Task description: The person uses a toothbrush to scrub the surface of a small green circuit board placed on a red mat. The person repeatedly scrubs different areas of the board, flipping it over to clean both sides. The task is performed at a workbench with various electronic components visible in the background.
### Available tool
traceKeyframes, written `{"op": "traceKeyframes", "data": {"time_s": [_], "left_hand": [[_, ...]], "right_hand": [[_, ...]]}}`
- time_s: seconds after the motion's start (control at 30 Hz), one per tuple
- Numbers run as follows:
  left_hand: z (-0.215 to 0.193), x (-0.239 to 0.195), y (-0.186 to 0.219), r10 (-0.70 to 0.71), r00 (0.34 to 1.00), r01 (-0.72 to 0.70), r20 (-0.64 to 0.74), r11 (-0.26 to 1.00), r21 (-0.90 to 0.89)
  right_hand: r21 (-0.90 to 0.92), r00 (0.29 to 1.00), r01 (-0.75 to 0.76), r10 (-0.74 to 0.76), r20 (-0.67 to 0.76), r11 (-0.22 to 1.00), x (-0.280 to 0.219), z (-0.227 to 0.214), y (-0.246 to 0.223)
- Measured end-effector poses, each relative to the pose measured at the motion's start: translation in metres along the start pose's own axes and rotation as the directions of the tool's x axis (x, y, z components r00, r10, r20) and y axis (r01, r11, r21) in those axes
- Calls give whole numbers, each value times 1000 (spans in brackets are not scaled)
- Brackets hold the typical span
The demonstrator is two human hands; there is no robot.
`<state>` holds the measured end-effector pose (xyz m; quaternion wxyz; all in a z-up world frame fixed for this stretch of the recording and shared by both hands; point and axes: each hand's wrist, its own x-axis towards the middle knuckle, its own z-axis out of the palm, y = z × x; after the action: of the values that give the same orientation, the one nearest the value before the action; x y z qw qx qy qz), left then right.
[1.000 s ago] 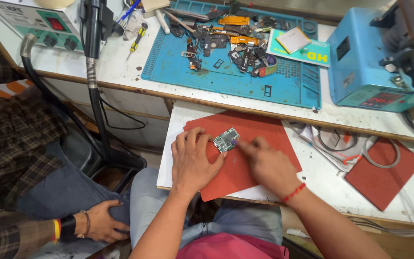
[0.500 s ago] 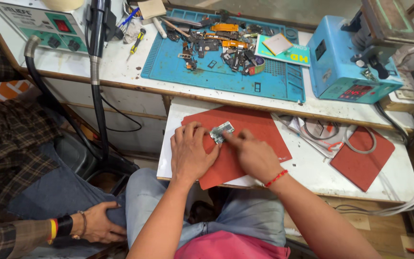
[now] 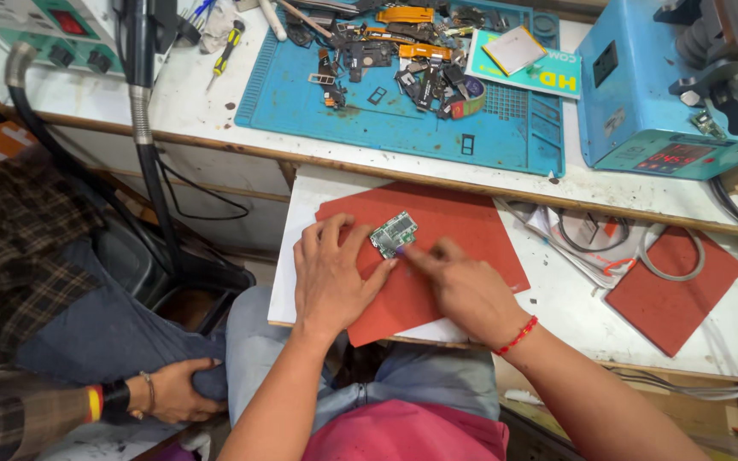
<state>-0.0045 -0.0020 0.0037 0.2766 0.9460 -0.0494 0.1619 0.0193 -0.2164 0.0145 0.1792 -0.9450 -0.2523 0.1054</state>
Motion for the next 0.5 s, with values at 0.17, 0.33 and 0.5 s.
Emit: {"op": "traceKeyframes", "data": {"time_s": [0.17, 0.33, 0.5], "left_hand": [[-2, 10, 2, -7, 1000, 7, 8, 1000, 3], [-3, 3, -8, 127, 992, -126, 9, 990, -69], [-7, -39, -8, 138, 987, -147, -80, 983, -114]], "right_hand": [[9, 998, -66, 66, 5, 998, -5, -13, -6], [39, 999, -22, 23, -24, 999, -21, -8, -12], [89, 993, 24, -14, -115, 996, -39, 9, -20]]}}
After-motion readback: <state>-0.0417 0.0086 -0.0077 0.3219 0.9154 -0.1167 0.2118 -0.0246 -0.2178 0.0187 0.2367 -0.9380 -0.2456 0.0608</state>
